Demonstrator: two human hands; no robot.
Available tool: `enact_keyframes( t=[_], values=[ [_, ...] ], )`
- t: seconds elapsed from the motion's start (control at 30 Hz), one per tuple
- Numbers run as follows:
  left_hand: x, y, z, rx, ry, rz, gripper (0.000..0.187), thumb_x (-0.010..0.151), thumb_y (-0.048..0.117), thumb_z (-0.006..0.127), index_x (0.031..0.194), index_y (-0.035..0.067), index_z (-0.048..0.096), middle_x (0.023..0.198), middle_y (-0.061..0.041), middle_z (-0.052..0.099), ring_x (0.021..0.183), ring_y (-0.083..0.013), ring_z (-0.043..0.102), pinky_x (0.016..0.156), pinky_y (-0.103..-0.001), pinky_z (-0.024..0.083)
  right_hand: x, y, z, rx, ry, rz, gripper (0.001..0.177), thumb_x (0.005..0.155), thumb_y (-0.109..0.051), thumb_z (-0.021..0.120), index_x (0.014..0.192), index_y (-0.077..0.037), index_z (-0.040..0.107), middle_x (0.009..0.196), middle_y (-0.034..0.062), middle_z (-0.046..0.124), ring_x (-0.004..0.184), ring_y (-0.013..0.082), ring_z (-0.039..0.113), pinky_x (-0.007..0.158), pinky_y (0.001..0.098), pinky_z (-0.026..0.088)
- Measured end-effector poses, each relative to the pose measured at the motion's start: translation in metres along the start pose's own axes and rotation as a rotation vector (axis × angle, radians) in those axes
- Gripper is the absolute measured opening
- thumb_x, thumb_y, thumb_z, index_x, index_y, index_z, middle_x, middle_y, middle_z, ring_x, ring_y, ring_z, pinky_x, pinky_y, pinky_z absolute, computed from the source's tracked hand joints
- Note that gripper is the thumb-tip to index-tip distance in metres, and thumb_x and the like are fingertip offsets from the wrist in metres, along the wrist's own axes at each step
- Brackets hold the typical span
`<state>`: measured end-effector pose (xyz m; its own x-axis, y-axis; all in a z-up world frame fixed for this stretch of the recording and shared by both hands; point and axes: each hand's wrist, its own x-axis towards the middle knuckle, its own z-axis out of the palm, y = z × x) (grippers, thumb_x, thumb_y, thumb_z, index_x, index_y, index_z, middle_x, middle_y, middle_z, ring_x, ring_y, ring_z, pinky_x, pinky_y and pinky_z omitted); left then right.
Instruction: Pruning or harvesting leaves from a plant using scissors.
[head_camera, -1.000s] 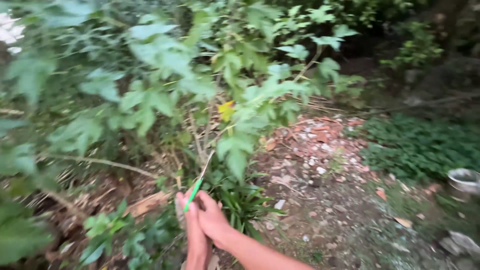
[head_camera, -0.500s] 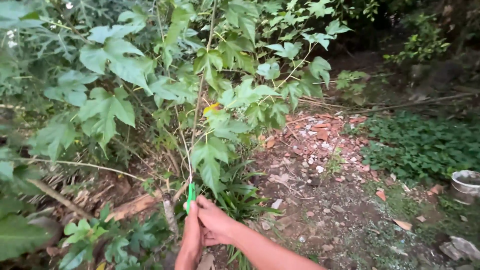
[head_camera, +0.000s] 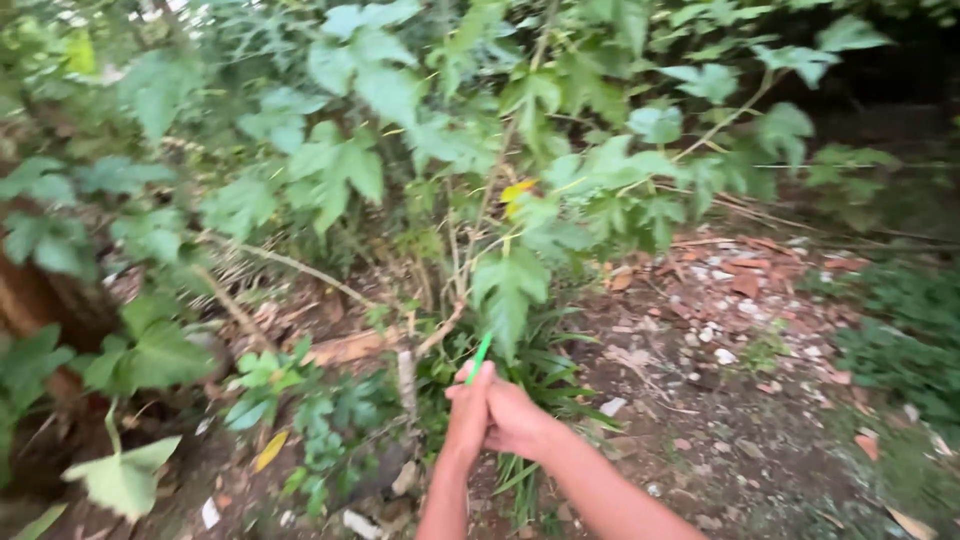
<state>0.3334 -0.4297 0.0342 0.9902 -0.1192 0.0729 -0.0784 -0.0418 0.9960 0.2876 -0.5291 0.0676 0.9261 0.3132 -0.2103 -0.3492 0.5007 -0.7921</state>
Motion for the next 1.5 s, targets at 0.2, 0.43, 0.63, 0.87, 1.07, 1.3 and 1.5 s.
enact_keyframes(
  t=[0.2,0.43,0.63,0.87,1.07,1.3,1.5],
  values=[
    [-0.018,0.018,0.003,0.117,-0.023,0.042,0.062,0.096,0.058,0.051,0.111,0.001,0.07,0.095,-0.009,0.071,0.09,-0.0183,0.064,0.079,-0.035,0.052,-0.018,-0.006,0.008,0.059,-0.087,-0.011,0.02,0.105,-0.028,0.049,0.114,-0.019,0.064,0.092,-0.0001,0.062,0.076,0.0137,0.06,0.063,0.0316,0.054],
    [-0.03,0.019,0.009,0.051,-0.037,0.086,0.059,0.092,0.056,0.059,0.116,0.003,0.068,0.102,-0.007,0.071,0.098,-0.0174,0.067,0.087,-0.035,0.054,-0.023,-0.002,-0.001,-0.093,-0.16,-0.087,0.035,0.108,-0.036,0.031,0.12,-0.02,0.06,0.097,0.0007,0.065,0.062,0.0131,0.053,0.04,0.0296,0.04],
    [-0.034,0.023,0.006,0.028,-0.04,-0.009,0.06,0.09,0.056,0.064,0.105,0.0,0.076,0.096,-0.01,0.075,0.092,-0.0174,0.069,0.084,-0.033,0.054,-0.028,-0.004,0.002,-0.121,-0.103,-0.042,0.033,0.107,-0.036,0.028,0.121,-0.023,0.055,0.112,0.0015,0.068,0.061,0.0122,0.053,0.039,0.0302,0.037],
    [-0.054,0.059,0.008,-0.081,-0.087,-0.144,0.068,0.087,0.062,0.062,0.118,0.001,0.066,0.098,-0.014,0.073,0.079,-0.0235,0.073,0.061,-0.037,0.062,-0.029,-0.019,0.008,-0.159,-0.1,-0.089,0.031,0.107,-0.037,0.036,0.12,-0.016,0.055,0.106,0.0089,0.071,0.056,0.015,0.056,0.034,0.0298,0.034],
    [-0.056,0.054,-0.001,-0.101,-0.087,-0.197,0.077,0.087,0.067,0.061,0.122,-0.002,0.063,0.094,-0.016,0.072,0.066,-0.0256,0.073,0.045,-0.039,0.061,-0.032,-0.014,0.026,-0.097,0.015,-0.049,0.032,0.107,-0.039,0.04,0.12,-0.014,0.055,0.11,0.0115,0.072,0.058,0.0171,0.059,0.038,0.0313,0.039],
    [-0.06,0.047,-0.02,-0.096,-0.079,-0.184,0.081,0.088,0.068,0.062,0.118,-0.007,0.065,0.091,-0.018,0.071,0.062,-0.0256,0.071,0.043,-0.04,0.06,-0.027,-0.001,0.038,-0.038,-0.004,-0.04,0.035,0.105,-0.043,0.042,0.12,-0.014,0.054,0.116,0.0123,0.072,0.065,0.0183,0.061,0.042,0.0328,0.043],
    [-0.045,0.007,-0.038,-0.082,-0.084,-0.131,0.08,0.093,0.069,0.059,0.113,-0.008,0.069,0.087,-0.015,0.073,0.064,-0.0231,0.072,0.046,-0.036,0.06,-0.014,0.015,0.041,-0.03,-0.048,-0.012,0.036,0.105,-0.046,0.04,0.117,-0.016,0.054,0.116,0.011,0.07,0.066,0.0185,0.061,0.043,0.0327,0.043]
  ],
)
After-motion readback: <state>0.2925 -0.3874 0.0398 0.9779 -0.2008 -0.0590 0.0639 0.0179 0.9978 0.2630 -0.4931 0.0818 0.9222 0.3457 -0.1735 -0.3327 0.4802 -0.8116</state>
